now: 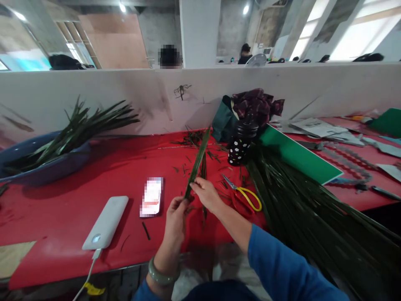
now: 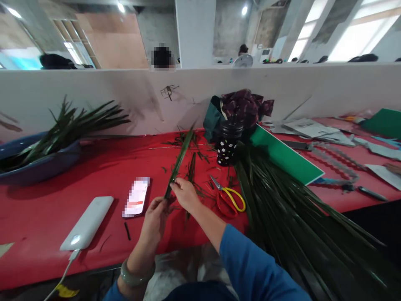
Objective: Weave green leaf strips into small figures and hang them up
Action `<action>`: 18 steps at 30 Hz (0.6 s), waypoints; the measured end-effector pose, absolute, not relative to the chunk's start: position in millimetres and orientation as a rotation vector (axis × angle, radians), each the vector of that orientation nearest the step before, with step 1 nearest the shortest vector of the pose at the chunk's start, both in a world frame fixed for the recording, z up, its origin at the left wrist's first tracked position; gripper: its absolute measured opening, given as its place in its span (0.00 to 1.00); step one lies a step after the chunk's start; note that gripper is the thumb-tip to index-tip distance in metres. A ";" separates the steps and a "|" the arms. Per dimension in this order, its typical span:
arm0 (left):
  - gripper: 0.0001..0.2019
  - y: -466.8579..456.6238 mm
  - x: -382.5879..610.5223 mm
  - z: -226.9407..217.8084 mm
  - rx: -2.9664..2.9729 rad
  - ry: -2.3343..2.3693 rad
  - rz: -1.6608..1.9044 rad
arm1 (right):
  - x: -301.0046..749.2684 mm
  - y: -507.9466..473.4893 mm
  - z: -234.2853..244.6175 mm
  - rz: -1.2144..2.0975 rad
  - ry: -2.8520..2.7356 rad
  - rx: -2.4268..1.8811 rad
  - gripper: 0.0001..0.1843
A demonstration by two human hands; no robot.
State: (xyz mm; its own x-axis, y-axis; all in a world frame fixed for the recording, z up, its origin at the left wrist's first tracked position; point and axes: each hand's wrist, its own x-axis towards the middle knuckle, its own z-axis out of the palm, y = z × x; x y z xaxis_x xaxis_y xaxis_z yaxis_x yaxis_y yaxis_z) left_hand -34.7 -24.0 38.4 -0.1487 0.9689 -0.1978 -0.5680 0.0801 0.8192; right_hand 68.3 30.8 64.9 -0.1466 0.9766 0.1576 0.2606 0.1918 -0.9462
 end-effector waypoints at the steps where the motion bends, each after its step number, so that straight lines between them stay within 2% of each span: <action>1: 0.08 -23.0 -37.1 35.8 0.628 1.031 1.421 | 73.9 34.1 62.7 0.974 -1.634 -1.241 0.10; 5: 0.13 -3.0 -41.4 37.6 0.815 1.217 1.423 | 90.7 43.5 56.6 0.904 -1.806 -1.269 0.10; 12: 0.08 52.4 -29.2 41.2 1.069 1.177 1.346 | 98.4 60.5 41.5 0.931 -1.807 -1.276 0.10; 18: 0.09 77.1 -24.2 27.0 1.045 1.123 1.258 | 104.4 84.8 29.5 1.089 -1.616 -1.226 0.09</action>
